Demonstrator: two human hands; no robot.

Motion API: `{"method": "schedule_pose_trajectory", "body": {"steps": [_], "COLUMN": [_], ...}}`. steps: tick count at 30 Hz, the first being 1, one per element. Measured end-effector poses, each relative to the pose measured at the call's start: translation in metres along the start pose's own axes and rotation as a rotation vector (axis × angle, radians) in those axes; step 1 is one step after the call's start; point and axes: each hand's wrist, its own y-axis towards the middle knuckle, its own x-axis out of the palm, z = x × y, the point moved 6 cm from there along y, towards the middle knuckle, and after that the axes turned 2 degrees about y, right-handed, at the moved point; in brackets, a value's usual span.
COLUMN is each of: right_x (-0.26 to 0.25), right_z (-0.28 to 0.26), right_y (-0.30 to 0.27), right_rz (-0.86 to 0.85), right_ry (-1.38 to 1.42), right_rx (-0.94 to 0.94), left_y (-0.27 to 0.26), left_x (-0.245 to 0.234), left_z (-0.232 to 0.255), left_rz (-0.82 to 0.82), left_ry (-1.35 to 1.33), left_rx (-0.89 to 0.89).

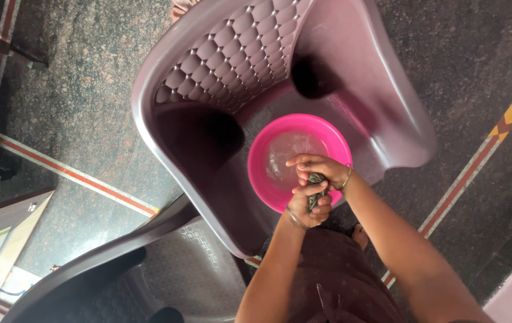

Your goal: The person organizes a cluttered tray of personal items, including a wallet, toothbrush, and scissors, by placing them on a countertop. They then wet a cloth in a pink basin and wipe the countertop and a wall-mounted mirror.

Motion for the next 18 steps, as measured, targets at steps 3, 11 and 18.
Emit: {"method": "schedule_pose_trajectory", "body": {"steps": [3, 11, 18], "right_x": [-0.019, -0.049, -0.034], "right_z": [0.000, 0.016, 0.012], "right_y": [0.014, 0.049, 0.047], "right_rz": [0.100, 0.488, 0.702], "right_ry": [-0.268, -0.990, -1.333], "right_rx": [0.086, 0.043, 0.153], "left_y": [0.021, 0.070, 0.093], "left_x": [-0.035, -0.150, -0.180], "left_z": [0.010, 0.031, 0.060], "left_rz": [0.196, 0.758, 1.072], "left_ry": [0.134, 0.597, 2.076], "left_rx": [-0.059, 0.117, 0.297]}}
